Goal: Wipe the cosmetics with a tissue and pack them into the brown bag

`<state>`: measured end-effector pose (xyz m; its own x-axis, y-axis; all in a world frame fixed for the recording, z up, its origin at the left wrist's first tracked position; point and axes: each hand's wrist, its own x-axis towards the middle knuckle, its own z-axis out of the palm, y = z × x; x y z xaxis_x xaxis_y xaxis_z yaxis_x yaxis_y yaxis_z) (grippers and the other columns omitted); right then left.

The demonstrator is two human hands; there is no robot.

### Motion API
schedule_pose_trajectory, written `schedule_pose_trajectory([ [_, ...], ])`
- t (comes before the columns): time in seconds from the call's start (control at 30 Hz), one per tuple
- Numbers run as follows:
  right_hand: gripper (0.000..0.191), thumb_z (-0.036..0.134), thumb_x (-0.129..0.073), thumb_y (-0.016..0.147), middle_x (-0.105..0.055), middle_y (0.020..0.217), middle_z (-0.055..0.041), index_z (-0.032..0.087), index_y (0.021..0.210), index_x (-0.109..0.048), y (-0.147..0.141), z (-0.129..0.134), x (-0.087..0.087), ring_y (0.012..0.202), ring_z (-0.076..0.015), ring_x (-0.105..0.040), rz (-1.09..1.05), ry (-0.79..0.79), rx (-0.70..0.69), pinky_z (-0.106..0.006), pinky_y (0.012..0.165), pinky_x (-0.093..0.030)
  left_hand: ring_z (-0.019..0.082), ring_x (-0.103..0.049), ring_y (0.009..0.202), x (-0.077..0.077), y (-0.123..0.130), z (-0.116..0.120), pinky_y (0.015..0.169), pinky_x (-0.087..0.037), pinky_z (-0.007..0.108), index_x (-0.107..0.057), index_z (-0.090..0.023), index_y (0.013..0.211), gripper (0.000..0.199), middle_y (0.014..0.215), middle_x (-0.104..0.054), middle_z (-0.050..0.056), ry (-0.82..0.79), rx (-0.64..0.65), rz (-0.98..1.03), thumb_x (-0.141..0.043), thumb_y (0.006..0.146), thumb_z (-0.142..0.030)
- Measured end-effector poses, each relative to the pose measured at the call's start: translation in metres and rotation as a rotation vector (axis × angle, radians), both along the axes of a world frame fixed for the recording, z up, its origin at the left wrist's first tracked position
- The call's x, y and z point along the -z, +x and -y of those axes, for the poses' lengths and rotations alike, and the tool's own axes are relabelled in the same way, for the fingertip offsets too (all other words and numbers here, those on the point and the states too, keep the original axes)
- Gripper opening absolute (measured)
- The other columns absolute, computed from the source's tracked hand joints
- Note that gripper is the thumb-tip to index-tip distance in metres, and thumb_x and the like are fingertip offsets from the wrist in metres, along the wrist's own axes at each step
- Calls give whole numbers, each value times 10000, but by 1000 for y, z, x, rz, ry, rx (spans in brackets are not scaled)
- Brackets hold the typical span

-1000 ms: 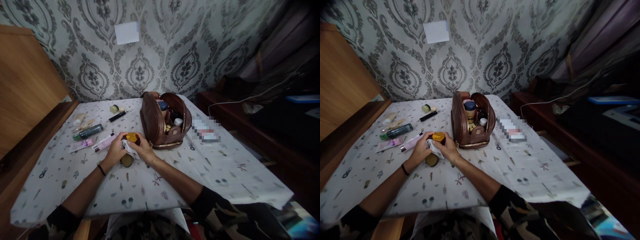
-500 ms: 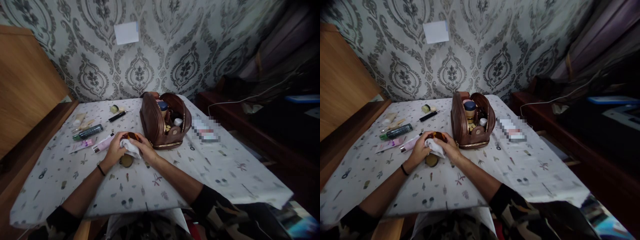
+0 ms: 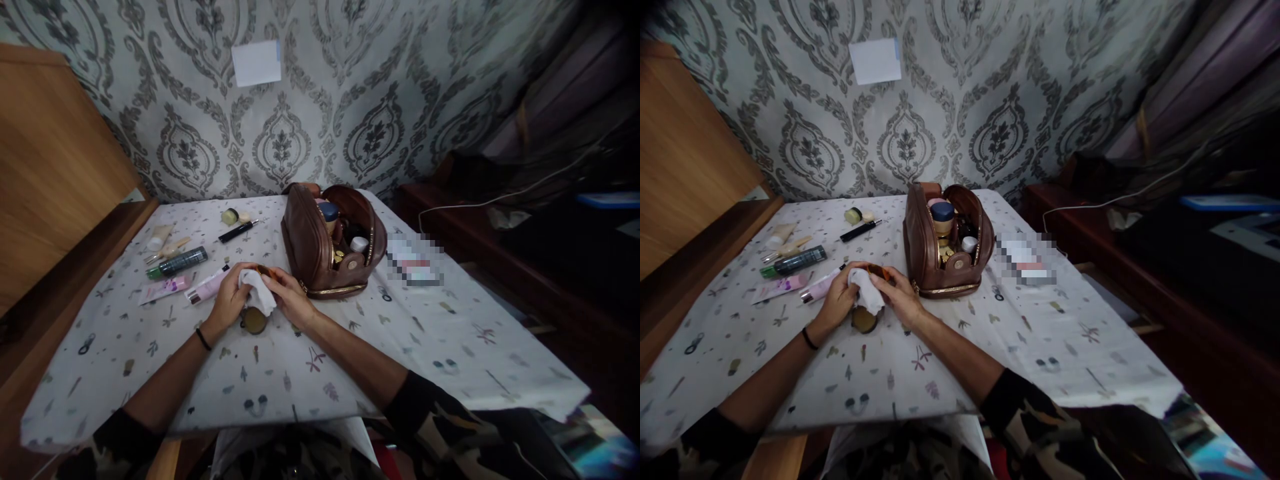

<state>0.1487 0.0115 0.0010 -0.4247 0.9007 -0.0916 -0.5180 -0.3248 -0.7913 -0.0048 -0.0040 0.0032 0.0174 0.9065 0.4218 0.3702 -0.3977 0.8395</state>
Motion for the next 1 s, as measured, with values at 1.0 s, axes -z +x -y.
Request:
schedule_pose_trajectory([
  [1.0,393,414,-882,598,-721,820,-10,158,849,-721,2,-1,1,719,-114,-651,-125,-87,-109,-228,650,-564,220,-638,982,9,-5,-10,935,-476,355,-641,-186,1074,295,1065,-708,53,-135,-70,217,-625,808,-314],
])
